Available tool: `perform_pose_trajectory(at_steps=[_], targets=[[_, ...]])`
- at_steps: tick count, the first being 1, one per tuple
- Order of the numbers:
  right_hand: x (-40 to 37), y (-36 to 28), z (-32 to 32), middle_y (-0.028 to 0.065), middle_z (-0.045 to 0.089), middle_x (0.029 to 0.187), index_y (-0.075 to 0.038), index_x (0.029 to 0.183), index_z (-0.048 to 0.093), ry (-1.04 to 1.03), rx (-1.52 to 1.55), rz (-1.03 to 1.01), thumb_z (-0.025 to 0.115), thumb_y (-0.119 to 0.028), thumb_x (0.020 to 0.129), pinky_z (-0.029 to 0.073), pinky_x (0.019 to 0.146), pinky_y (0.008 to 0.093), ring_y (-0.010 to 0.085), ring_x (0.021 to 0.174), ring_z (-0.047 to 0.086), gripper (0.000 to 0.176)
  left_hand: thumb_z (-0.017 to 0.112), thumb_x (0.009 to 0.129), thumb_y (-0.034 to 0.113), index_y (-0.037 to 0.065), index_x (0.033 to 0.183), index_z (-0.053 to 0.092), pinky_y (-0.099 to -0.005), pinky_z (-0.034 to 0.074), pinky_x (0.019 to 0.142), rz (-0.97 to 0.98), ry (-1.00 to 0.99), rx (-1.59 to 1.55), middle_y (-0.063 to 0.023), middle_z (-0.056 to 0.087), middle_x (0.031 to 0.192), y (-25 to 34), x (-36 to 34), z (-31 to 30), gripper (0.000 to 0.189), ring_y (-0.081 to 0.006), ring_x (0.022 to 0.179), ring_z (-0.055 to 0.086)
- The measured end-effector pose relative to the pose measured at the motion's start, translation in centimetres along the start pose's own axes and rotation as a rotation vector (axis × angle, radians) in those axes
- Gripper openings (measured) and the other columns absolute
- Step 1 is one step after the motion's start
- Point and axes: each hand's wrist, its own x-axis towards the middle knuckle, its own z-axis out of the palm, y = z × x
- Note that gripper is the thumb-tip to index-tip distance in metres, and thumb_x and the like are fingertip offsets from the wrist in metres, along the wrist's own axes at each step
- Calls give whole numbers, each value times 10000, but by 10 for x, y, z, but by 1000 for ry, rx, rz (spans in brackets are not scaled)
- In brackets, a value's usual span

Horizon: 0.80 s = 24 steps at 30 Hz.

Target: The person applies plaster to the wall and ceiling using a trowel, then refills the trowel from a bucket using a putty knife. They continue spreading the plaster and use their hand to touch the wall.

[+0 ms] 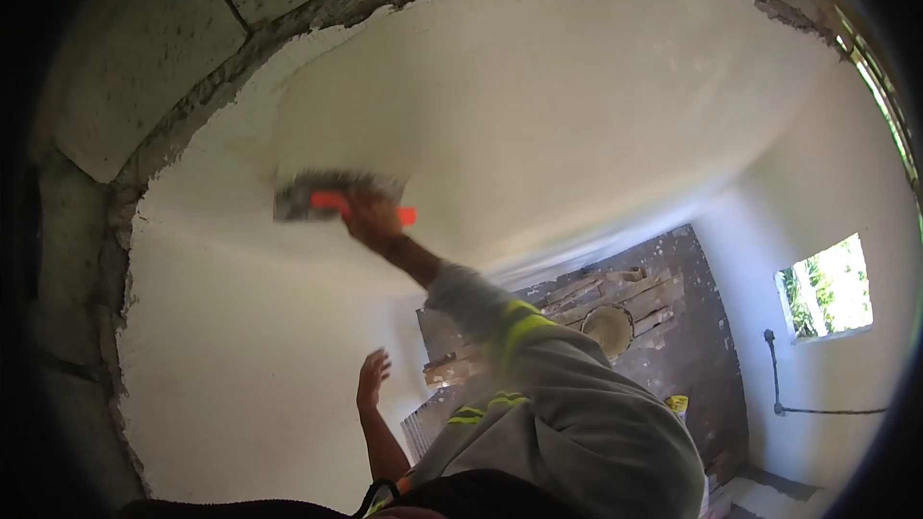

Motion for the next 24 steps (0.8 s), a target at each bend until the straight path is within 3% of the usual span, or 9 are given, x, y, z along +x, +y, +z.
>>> perform_pose_trajectory(at_steps=[4, 6, 7, 8, 10, 11, 15, 21, 24], targets=[[-51, -12, -26, 119, 648, 899, -100, 1020, 619, -55, 110, 136, 749, -280, 779, 526, 721, 406, 311, 836, 656, 327, 522, 962, 473, 85, 1388, 461, -435, 439, 970, 14, -78, -188, -140, 543, 1343, 37, 1, 0, 580, -286, 1160, 566], [-49, 19, -105, 109, 671, 920, -100, 1016, 643, -74, 208, 622, 714, -279, 855, 550, 714, 386, 223, 851, 683, 251, 543, 944, 454, 78, 1407, 437, -452, 426, 977, -87, 22, -150, -141, 539, 1337, -30, -23, -35, 606, -305, 1194, 539], [-54, 66, -129, 99, 683, 815, -80, 995, 652, 213, 377, 554, 700, -134, 831, 541, 613, 356, 225, 738, 686, 179, 535, 940, 446, 65, 1385, 456, -459, 437, 960, -276, 95, -88, -145, 534, 1337, -61, -37, -51, 591, -319, 1192, 538], [-51, 119, -170, 109, 681, 898, -23, 974, 675, 327, -224, 111, 596, -81, 921, 544, 713, 311, 202, 826, 675, 111, 516, 945, 440, 68, 1376, 457, -473, 452, 931, -381, 120, -38, -149, 521, 1346, -98, -55, -70, 572, -326, 1177, 541], [-6, 157, -268, 96, 683, 871, -20, 923, 691, 661, -54, 274, 685, -49, 862, 531, 688, 292, 179, 781, 660, 68, 487, 958, 416, 87, 1373, 444, -470, 465, 900, -517, 138, -47, -142, 526, 1330, -147, -101, -82, 531, -316, 1134, 555], [22, 165, -313, 82, 684, 835, -28, 938, 692, 698, -215, 169, 728, -95, 847, 525, 674, 299, 162, 754, 656, 118, 488, 956, 329, 113, 1272, 511, -425, 500, 795, -591, 132, -74, -86, 597, 1173, -164, -117, -79, 384, -248, 973, 599], [93, 204, -396, 1, 624, 749, -32, 983, 701, 594, -246, 181, 708, -198, 895, 441, 597, 240, 96, 644, 513, 188, 477, 974, 307, 98, 1361, 463, -468, 455, 940, -421, -321, 214, -117, 559, 1284, -185, -155, -84, 440, -304, 1122, 562], [73, 137, -295, 60, 666, 900, -64, 1016, 713, 264, 124, 30, 674, -100, 877, 544, 661, 288, 163, 780, 665, 148, 471, 975, 353, 65, 1378, 453, -454, 443, 968, -699, -195, 23, -122, 564, 1285, -165, -139, -84, 496, -294, 1141, 558], [21, 113, -154, 79, 715, 967, -124, 1115, 681, 266, -195, -46, 753, -210, 807, 566, 677, 361, 227, 826, 707, 328, 488, 958, 417, 42, 1412, 405, -473, 394, 1024, -655, -163, 3, -164, 485, 1395, -142, -71, -94, 595, -342, 1225, 502]])
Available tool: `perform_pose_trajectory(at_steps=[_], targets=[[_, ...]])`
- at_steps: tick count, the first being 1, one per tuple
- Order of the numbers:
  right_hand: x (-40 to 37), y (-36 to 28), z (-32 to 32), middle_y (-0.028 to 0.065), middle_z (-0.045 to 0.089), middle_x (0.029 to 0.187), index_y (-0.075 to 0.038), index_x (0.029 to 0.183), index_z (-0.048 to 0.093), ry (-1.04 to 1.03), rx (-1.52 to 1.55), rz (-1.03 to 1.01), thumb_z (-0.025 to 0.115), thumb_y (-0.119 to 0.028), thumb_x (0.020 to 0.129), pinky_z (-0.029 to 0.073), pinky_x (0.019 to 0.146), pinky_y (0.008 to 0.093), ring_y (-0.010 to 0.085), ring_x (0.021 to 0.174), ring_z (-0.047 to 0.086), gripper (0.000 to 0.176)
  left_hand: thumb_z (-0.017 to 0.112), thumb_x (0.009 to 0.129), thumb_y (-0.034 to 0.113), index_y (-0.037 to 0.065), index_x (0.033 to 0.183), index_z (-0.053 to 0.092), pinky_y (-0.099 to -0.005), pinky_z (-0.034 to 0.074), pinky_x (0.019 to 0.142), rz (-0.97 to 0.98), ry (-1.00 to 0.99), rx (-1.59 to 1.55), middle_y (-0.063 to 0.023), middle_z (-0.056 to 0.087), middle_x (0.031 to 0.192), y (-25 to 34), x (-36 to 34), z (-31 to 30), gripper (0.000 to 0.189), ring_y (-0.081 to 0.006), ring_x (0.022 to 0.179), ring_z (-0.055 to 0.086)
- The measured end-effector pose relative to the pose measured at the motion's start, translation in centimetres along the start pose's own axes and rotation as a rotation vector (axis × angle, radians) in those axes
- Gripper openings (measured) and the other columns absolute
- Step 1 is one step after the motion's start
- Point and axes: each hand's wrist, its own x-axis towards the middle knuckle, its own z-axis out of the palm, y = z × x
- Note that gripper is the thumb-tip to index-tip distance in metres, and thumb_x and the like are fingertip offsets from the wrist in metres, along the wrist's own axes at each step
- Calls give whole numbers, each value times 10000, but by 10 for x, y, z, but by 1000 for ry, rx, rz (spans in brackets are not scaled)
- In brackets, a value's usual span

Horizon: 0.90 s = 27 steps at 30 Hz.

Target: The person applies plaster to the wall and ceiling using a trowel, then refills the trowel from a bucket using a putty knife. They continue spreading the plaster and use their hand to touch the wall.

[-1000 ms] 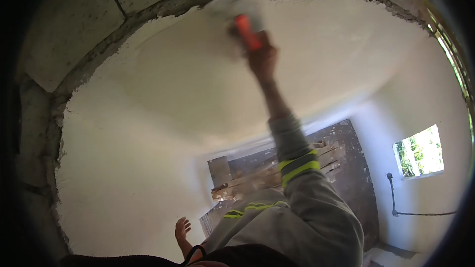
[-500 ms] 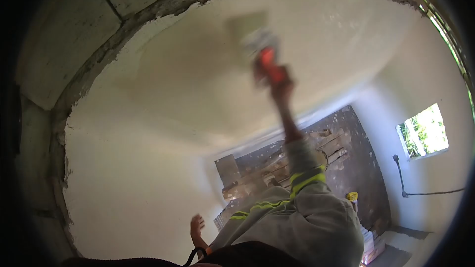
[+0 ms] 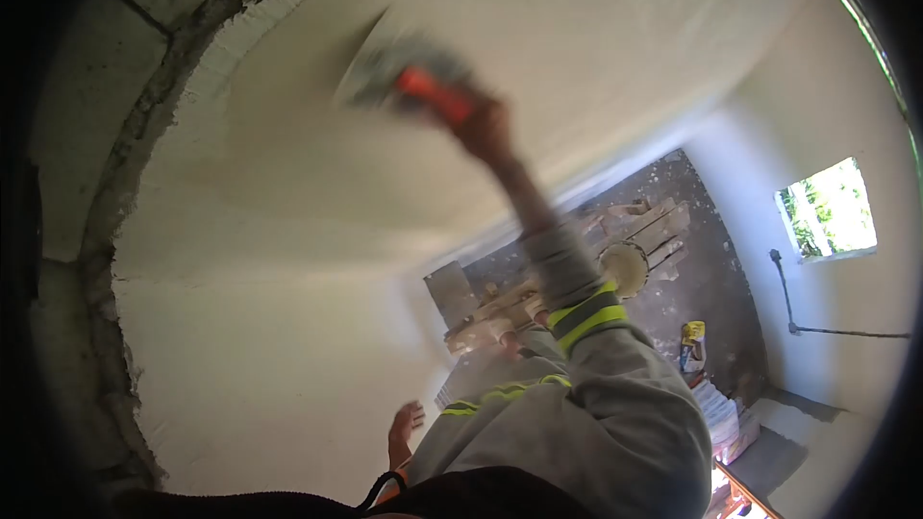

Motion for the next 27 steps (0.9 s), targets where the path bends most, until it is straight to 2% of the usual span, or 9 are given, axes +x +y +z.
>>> perform_pose_trajectory(at_steps=[3, 6, 8, 10, 12, 15, 17, 20, 27], targets=[[-97, -94, 129, 88, 666, 912, -127, 1116, 659, -4, 145, 164, 741, -271, 802, 528, 747, 407, 277, 847, 651, 356, 489, 950, 448, 62, 1396, 438, -467, 413, 990, 350, -13, 115, -141, 511, 1363, 101, 30, -1, 593, -317, 1209, 518], [-180, -181, 208, 130, 659, 898, -88, 1064, 627, -456, 358, 141, 700, -305, 823, 502, 720, 462, 331, 828, 638, 332, 508, 940, 450, 100, 1395, 457, -457, 413, 981, 505, -70, 99, -117, 531, 1340, 192, 22, 38, 576, -301, 1182, 539], [-206, -228, 201, 90, 617, 867, -305, 1158, 630, -526, 407, 235, 573, -266, 904, 499, 737, 447, 308, 847, 628, 263, 520, 929, 416, 100, 1354, 495, -431, 436, 943, 439, -64, 317, -95, 579, 1273, 229, 12, 58, 531, -251, 1134, 569], [-206, -243, 171, 140, 648, 855, -81, 1072, 595, -647, 549, 385, 682, -311, 857, 501, 699, 460, 344, 800, 635, 326, 497, 944, 376, 71, 1244, 559, -398, 470, 899, 546, -39, 301, -87, 639, 1160, 233, -17, 82, 432, -213, 1081, 599], [-229, -220, 151, 140, 652, 856, -80, 1071, 608, -614, 610, 421, 683, -319, 864, 497, 726, 446, 340, 809, 636, 325, 474, 962, 363, 57, 1180, 584, -384, 485, 878, 609, -105, 307, -89, 659, 1091, 207, -20, 77, 392, -210, 1054, 616], [-231, -172, 73, 149, 671, 846, -94, 1083, 663, -401, 1062, 1204, 685, -351, 873, 488, 744, 412, 307, 802, 654, 333, 446, 982, 353, 39, 1103, 610, -373, 494, 874, 612, -116, 253, -100, 677, 1013, 172, -8, 80, 374, -212, 1018, 635], [-248, -134, 16, 156, 685, 896, -11, 1002, 646, -632, 249, 1134, 640, -488, 888, 507, 672, 367, 227, 769, 659, 491, 441, 1003, 404, 35, 1098, 613, -378, 496, 884, 758, -140, 335, -119, 677, 996, 157, 20, 85, 418, -219, 992, 643], [-307, -103, 4, 172, 673, 969, -41, 1080, 609, -304, -40, 995, 656, -296, 837, 499, 743, 437, 349, 837, 635, 356, 448, 1004, 457, 30, 1101, 604, -392, 501, 883, 622, -296, 234, -106, 676, 982, 206, 34, 140, 465, -216, 1004, 637], [-366, -109, -9, 117, 622, 1039, -81, 1117, 614, -382, 145, 618, 676, -115, 752, 447, 877, 415, 315, 1004, 574, 372, 521, 983, 407, 74, 1188, 619, -349, 494, 888, 493, -474, 45, -61, 656, 1029, 264, 56, 254, 403, -189, 998, 624]])
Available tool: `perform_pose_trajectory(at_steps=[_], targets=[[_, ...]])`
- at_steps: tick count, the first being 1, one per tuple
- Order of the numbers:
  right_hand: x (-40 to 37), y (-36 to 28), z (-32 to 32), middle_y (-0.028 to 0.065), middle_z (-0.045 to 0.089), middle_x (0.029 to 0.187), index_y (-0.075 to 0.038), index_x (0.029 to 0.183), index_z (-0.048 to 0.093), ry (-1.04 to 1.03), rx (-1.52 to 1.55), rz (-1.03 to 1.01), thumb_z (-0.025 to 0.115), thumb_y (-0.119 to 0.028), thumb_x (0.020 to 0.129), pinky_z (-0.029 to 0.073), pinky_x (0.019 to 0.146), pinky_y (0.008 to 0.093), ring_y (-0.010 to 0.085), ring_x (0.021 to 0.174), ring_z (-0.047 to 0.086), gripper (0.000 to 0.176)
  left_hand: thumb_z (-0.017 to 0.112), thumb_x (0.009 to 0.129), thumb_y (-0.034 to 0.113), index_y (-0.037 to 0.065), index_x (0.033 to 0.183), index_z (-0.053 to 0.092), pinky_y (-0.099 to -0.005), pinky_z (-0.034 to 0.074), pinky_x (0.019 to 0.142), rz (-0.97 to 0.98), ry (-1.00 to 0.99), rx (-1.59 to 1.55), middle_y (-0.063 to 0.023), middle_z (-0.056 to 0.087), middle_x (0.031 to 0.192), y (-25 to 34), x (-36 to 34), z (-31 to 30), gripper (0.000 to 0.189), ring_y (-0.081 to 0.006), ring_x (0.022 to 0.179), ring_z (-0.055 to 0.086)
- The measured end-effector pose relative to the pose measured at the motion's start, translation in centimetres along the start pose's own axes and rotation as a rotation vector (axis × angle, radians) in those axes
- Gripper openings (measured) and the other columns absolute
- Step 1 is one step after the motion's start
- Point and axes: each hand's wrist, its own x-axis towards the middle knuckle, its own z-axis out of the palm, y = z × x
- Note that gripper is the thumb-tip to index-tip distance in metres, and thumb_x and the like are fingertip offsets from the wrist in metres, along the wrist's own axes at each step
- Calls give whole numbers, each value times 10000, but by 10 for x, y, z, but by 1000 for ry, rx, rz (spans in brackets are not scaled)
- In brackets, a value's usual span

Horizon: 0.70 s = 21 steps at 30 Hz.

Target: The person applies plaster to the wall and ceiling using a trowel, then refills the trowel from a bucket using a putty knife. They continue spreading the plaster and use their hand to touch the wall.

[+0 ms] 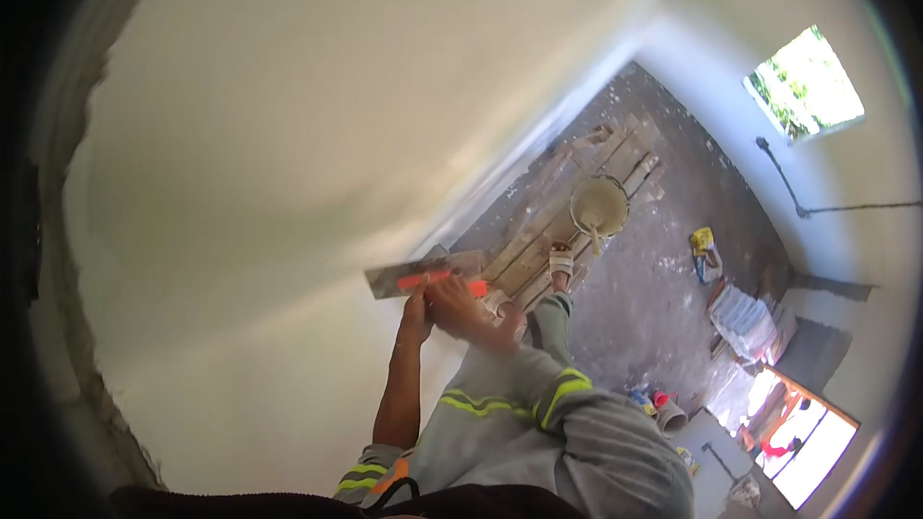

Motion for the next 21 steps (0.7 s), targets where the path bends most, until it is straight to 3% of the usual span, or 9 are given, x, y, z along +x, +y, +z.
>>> perform_pose_trajectory(at_steps=[2, 5, 7, 8, 10, 12, 16, 18, 21], targets=[[-19, -12, -32, 153, 630, 1033, -56, 1099, 620, 107, 66, 35, 613, -80, 777, 454, 850, 432, 327, 976, 587, 323, 587, 947, 383, 97, 1224, 615, -327, 511, 832, 14, 12, 121, -40, 641, 957, -26, 20, -2, 399, -171, 895, 624], [-87, 74, -42, 154, 596, 980, -43, 985, 602, 93, -56, 91, 613, -59, 771, 455, 806, 469, 342, 922, 578, 215, 616, 934, 399, 53, 1143, 614, -321, 566, 713, -319, 196, -69, -22, 612, 919, -26, 40, 33, 405, -138, 766, 616], [-156, 162, -37, 159, 579, 926, -36, 955, 580, 399, 61, 889, 563, -27, 824, 452, 788, 474, 350, 882, 564, 132, 631, 926, 404, 53, 1146, 595, -333, 587, 727, -377, 236, -72, -23, 604, 929, -75, 75, 21, 415, -134, 760, 619], [-166, 205, -61, 183, 567, 907, -25, 914, 562, 448, -71, 973, 533, -46, 857, 438, 767, 477, 371, 859, 549, 67, 622, 937, 364, 83, 1282, 530, -366, 574, 831, -434, 212, -66, -35, 575, 1008, -94, 93, 19, 454, -172, 919, 625], [-183, 287, -112, 230, 541, 870, -3, 832, 525, 538, -309, 1163, 474, -82, 922, 409, 726, 481, 412, 813, 518, 131, 656, 916, 359, 85, 1213, 543, -340, 577, 791, -502, 181, 36, -20, 578, 990, -131, 131, 30, 420, -155, 855, 622], [-256, 391, -112, 262, 562, 874, 9, 799, 543, 157, -746, 782, 509, -140, 913, 402, 682, 490, 417, 790, 541, 191, 679, 903, 331, 93, 1123, 568, -298, 559, 722, -502, 136, 118, -3, 591, 964, -178, 179, 42, 343, -134, 770, 618], [-329, 544, -80, 140, 628, 752, 24, 869, 593, 177, 146, 1401, 613, -324, 888, 436, 462, 439, 255, 539, 602, 349, 692, 888, 316, 71, 1113, 564, -268, 489, 635, -316, 26, 789, -27, 617, 887, -251, 304, 77, 356, -127, 730, 609], [-263, 541, -95, 154, 640, 742, 36, 891, 648, 478, 481, 1790, 619, -285, 874, 507, 528, 392, 263, 672, 668, 323, 685, 894, 286, 52, 1067, 558, -267, 490, 606, 75, -97, 843, -50, 629, 842, -264, 363, 114, 317, -124, 672, 589], [-265, 564, -91, 126, 628, 757, 12, 959, 629, 445, 845, 1711, 624, -317, 887, 497, 490, 332, 188, 668, 652, 337, 672, 899, 232, 19, 1076, 554, -256, 477, 562, 79, 65, 741, -57, 632, 832, -237, 414, 223, 302, -110, 642, 562]])
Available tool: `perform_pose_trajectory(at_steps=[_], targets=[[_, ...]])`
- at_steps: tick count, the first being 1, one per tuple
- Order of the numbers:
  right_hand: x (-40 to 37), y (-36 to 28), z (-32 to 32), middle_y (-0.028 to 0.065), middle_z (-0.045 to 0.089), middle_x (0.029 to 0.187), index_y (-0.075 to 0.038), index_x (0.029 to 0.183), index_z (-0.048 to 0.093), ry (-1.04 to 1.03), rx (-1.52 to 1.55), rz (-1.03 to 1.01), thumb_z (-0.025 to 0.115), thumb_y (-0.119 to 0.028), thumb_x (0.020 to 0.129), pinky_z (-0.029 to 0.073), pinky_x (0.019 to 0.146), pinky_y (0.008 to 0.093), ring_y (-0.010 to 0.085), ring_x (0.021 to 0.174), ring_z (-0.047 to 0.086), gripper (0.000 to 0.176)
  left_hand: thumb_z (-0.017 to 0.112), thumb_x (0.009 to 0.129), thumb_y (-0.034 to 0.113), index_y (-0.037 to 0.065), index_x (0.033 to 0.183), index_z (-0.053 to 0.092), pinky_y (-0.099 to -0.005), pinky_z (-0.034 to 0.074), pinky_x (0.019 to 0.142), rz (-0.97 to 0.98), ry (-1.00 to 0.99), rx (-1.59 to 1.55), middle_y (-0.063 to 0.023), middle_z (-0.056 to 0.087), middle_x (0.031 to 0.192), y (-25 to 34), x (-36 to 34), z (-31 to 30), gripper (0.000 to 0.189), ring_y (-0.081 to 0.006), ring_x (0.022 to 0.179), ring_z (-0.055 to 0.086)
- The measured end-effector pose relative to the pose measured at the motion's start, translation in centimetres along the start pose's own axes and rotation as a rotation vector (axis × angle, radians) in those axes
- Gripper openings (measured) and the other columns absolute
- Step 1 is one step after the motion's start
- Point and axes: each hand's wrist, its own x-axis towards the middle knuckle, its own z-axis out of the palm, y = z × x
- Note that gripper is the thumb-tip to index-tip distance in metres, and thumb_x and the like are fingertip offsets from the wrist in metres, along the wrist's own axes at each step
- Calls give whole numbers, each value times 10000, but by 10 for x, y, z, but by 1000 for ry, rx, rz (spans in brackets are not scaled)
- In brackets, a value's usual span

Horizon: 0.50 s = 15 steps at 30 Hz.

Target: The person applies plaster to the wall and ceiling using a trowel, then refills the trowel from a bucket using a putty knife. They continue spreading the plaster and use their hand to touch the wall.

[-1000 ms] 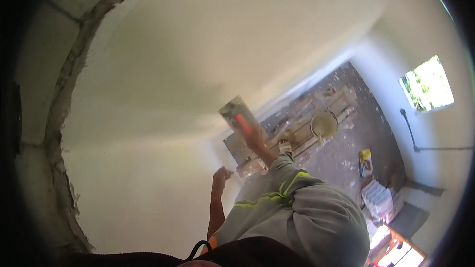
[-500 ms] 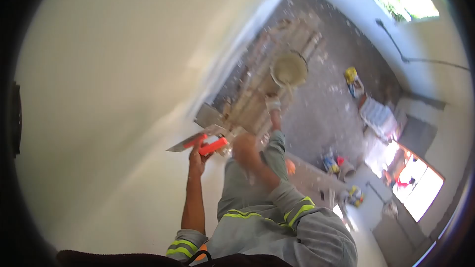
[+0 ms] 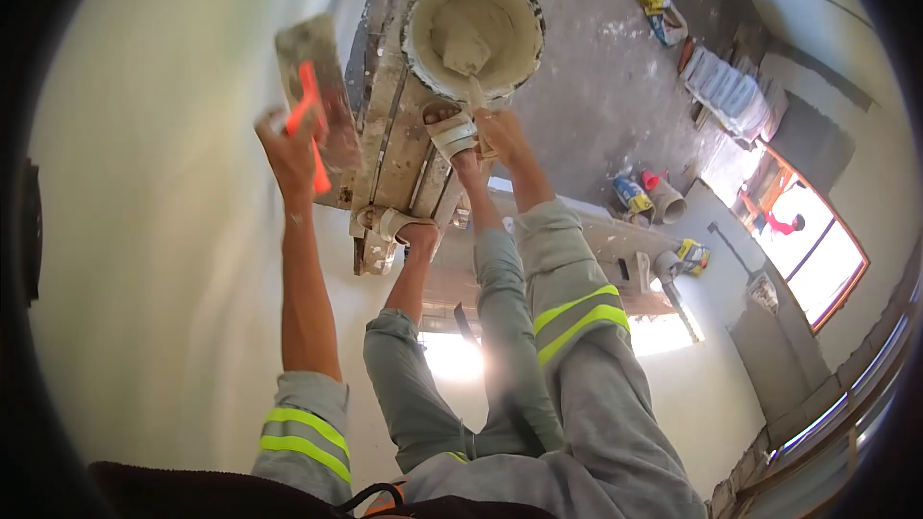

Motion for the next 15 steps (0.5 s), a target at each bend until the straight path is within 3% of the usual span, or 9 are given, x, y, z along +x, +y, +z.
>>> perform_pose_trajectory(at_steps=[1, 3, 6, 8, 9, 11, 13, 15], targets=[[1, -7, 1, 149, 635, 768, 18, 966, 611, 5, 2, -19, 623, -308, 887, 506, 517, 359, 225, 676, 658, 335, 671, 898, 213, 12, 1095, 554, -254, 475, 550, 35, -35, 62, -53, 633, 834, 16, 19, 15, 305, -108, 642, 562], [-6, -29, 3, 196, 650, 790, 29, 981, 575, 4, 1, -63, 622, -289, 885, 523, 573, 411, 299, 691, 671, 335, 658, 892, 282, 60, 1114, 577, -356, 516, 625, 224, -171, 246, -80, 656, 877, 11, 75, 42, 324, -211, 673, 630], [-34, -45, -24, 269, 640, 829, 27, 965, 516, 147, -643, -229, 585, -211, 886, 503, 679, 507, 446, 772, 645, 260, 574, 912, 221, 120, 1119, 611, -432, 526, 711, 649, -255, 705, -119, 669, 965, 17, 140, 87, 233, -297, 806, 631], [-50, -43, -40, 252, 626, 771, 40, 1023, 498, 291, -794, -354, 578, -181, 889, 490, 620, 483, 414, 722, 654, 270, 537, 911, 180, 154, 1121, 634, -462, 522, 768, 827, -272, 962, -145, 666, 1022, 12, 169, 118, 232, -328, 873, 621], [-54, -44, -46, 244, 619, 742, 46, 1052, 488, 365, -868, -413, 574, -166, 891, 484, 591, 471, 398, 697, 659, 280, 517, 918, 157, 140, 1107, 639, -442, 510, 750, 909, -335, 949, -126, 661, 958, 2, 184, 134, 225, -294, 858, 618], [-50, -68, -49, 276, 623, 833, 41, 1088, 481, 359, -904, -332, 553, -138, 889, 481, 671, 510, 463, 803, 633, 277, 477, 932, 111, 111, 1079, 649, -401, 486, 714, 1084, -449, 916, -87, 649, 832, -24, 222, 162, 226, -225, 827, 611], [-34, -80, -48, 283, 626, 919, 33, 1135, 474, 367, -954, -348, 545, -128, 892, 484, 714, 532, 484, 857, 626, 300, 479, 927, 157, 117, 1104, 659, -427, 481, 776, 1151, -634, 1415, -99, 658, 855, -54, 270, 195, 255, -218, 928, 608], [-14, -84, -42, 267, 628, 1000, 20, 1193, 467, 392, -1013, -456, 551, -133, 898, 493, 720, 538, 463, 860, 638, 343, 500, 909, 253, 123, 1165, 653, -446, 460, 845, 845, -672, 1166, -106, 665, 867, -37, 249, 210, 326, -234, 959, 599]])
